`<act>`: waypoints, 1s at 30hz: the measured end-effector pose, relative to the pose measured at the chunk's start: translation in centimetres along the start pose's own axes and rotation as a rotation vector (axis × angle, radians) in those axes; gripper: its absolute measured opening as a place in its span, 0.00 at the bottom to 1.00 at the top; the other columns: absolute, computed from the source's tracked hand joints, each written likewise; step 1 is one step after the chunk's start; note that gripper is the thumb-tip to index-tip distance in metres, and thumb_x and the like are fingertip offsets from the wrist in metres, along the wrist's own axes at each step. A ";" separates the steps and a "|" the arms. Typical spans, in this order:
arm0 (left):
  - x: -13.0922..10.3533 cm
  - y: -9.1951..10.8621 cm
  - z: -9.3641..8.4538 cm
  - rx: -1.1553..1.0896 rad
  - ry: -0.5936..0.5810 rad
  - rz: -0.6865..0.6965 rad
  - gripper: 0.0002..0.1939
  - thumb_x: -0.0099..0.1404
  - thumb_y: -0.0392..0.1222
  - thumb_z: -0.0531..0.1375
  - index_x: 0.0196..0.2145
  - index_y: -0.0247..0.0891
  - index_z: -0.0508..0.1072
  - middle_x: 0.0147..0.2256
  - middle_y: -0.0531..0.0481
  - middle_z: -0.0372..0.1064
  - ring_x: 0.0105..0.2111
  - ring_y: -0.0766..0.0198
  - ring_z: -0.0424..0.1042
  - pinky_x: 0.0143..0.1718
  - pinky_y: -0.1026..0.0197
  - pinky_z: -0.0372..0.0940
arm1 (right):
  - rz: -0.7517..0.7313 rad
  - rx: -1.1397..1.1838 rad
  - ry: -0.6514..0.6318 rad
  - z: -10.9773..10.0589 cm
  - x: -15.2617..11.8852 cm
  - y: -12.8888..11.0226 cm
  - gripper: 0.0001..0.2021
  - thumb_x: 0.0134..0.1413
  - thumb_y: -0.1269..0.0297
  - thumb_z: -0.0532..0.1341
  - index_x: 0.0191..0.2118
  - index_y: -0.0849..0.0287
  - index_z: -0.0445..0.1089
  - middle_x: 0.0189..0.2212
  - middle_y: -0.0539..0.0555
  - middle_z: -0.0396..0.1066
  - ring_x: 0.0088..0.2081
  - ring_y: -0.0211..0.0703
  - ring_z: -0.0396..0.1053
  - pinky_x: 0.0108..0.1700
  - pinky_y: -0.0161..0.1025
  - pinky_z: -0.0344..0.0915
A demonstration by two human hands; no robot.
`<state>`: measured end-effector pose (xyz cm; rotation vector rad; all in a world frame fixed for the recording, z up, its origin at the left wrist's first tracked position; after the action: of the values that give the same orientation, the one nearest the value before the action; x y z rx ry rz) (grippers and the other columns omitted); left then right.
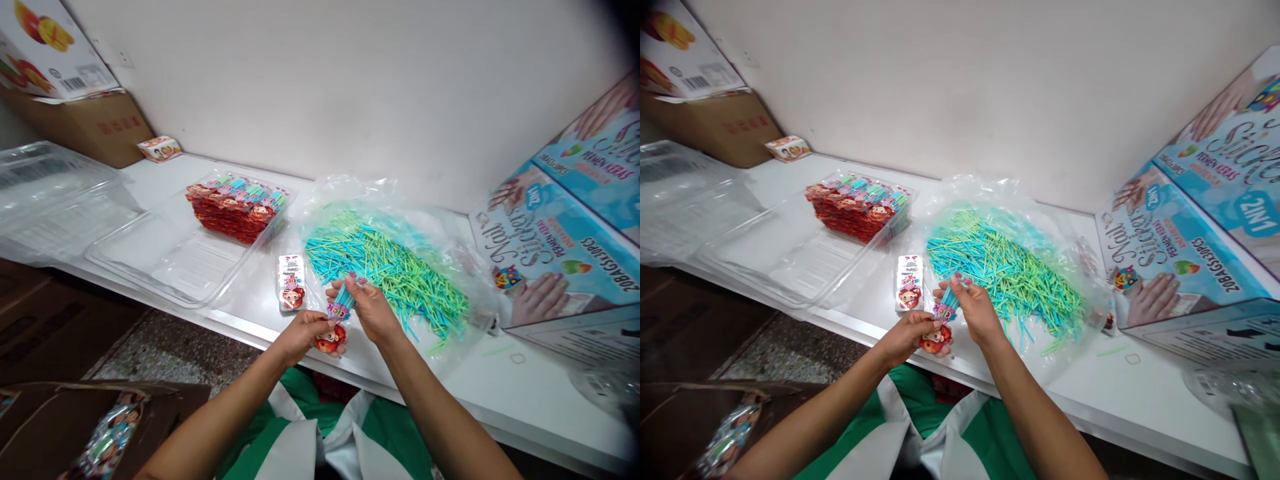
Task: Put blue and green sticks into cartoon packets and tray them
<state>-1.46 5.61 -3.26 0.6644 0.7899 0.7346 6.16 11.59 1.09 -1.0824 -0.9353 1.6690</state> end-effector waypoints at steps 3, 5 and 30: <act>0.0 -0.1 0.0 0.027 -0.024 0.005 0.16 0.54 0.46 0.61 0.30 0.27 0.73 0.30 0.38 0.73 0.27 0.56 0.74 0.29 0.57 0.68 | -0.053 -0.006 -0.040 0.7 -0.3 -0.8 0.19 0.47 0.51 0.61 0.42 0.60 0.71 0.32 0.56 0.75 0.33 0.45 0.72 0.36 0.42 0.68; -0.1 -0.2 0.0 0.040 -0.036 0.002 0.16 0.55 0.47 0.61 0.31 0.27 0.73 0.30 0.39 0.73 0.27 0.56 0.74 0.30 0.57 0.68 | -0.081 0.001 -0.061 1.0 -0.5 -1.3 0.19 0.49 0.51 0.60 0.43 0.58 0.70 0.33 0.56 0.75 0.34 0.44 0.72 0.39 0.43 0.67; -0.2 0.8 -0.9 0.041 0.026 0.141 0.16 0.54 0.46 0.63 0.34 0.29 0.74 0.29 0.43 0.73 0.26 0.64 0.70 0.29 0.64 0.63 | -0.154 0.031 -0.173 2.2 -0.3 -2.7 0.11 0.48 0.61 0.62 0.39 0.57 0.72 0.40 0.55 0.74 0.43 0.50 0.70 0.51 0.53 0.58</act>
<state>-2.53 6.18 -3.03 0.7545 0.7894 0.8579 4.95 11.82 4.33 -0.8330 -1.0717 1.6620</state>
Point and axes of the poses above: each hand's wrist, its own x-axis towards the middle knuckle, its own z-axis out of the palm, y = z × x, the point moved 10 cm from there along x, towards the middle knuckle
